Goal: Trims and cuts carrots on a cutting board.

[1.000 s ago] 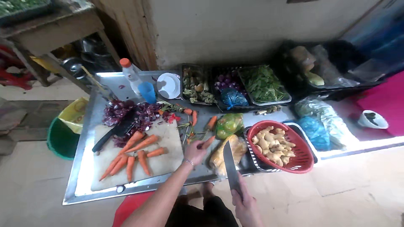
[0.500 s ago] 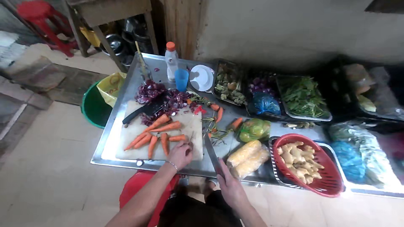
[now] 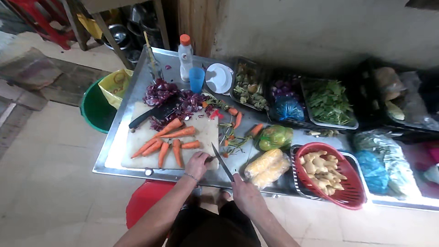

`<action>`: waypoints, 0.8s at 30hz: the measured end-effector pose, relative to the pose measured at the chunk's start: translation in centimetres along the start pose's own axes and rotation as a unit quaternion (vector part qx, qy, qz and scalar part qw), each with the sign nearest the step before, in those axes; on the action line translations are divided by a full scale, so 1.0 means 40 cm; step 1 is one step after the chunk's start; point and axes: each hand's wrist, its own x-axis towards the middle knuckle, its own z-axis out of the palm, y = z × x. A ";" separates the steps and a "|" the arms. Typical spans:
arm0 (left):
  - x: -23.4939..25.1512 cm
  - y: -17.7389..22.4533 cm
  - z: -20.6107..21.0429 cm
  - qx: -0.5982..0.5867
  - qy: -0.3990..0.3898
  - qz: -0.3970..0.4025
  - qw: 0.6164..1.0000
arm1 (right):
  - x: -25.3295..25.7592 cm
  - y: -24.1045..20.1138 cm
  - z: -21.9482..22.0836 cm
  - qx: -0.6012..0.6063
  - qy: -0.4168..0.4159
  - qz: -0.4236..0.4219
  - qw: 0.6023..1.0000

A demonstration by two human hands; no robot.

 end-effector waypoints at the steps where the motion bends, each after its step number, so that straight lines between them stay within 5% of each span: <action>1: -0.001 -0.001 0.003 -0.002 0.008 0.001 1.000 | -0.001 -0.004 -0.002 -0.006 -0.007 -0.001 1.000; 14: -0.001 -0.014 0.027 -0.012 0.062 0.016 0.998 | 0.023 -0.016 -0.018 -0.015 -0.061 -0.016 0.998; 24: 0.006 -0.041 0.001 0.065 0.067 0.034 0.995 | 0.121 0.041 0.103 0.049 -0.006 -0.004 0.999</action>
